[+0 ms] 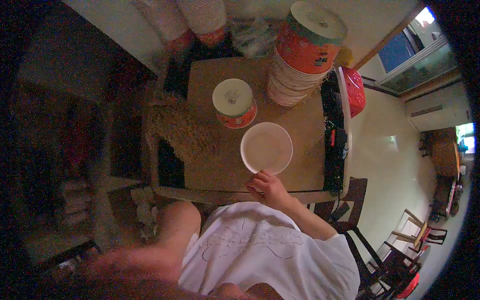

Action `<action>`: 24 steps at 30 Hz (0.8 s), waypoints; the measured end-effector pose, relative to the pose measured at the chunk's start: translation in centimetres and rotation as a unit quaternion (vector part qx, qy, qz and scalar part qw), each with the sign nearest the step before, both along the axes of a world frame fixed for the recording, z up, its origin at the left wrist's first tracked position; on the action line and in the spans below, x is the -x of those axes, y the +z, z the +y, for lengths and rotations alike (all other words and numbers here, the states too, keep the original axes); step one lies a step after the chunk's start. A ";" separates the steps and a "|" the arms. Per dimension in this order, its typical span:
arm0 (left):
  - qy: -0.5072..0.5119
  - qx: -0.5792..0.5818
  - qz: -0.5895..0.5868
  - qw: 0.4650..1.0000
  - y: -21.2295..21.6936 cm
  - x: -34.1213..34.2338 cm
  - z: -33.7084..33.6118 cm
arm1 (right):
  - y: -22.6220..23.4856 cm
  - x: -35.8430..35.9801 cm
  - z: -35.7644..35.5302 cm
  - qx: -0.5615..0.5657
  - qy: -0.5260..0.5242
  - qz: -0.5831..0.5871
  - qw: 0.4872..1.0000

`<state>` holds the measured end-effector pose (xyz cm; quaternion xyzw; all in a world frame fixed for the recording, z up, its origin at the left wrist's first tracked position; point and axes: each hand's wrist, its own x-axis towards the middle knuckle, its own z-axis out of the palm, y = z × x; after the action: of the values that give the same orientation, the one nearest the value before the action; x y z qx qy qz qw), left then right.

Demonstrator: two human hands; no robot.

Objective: Inspecting and preparing paper bowls by removing small debris or separators and stacking them.

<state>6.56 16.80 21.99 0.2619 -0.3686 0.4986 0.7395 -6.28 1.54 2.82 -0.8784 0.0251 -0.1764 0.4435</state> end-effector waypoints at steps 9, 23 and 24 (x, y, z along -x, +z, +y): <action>-0.123 0.066 0.042 0.989 -0.8 0.3 3.0 | 0.4 0.3 0.5 -0.010 -0.009 -0.002 1.000; -0.300 0.157 0.061 0.939 -0.7 -0.1 7.5 | 0.5 -0.4 1.6 -0.011 0.015 0.010 1.000; -0.310 0.161 0.060 0.935 -0.6 -1.9 6.0 | 0.3 -0.4 1.6 -0.013 0.015 0.018 1.000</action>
<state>8.44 22.80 21.40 0.0409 -0.3012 0.2807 0.9104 -5.92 3.10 3.16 -0.8761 0.0223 -0.1533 0.4566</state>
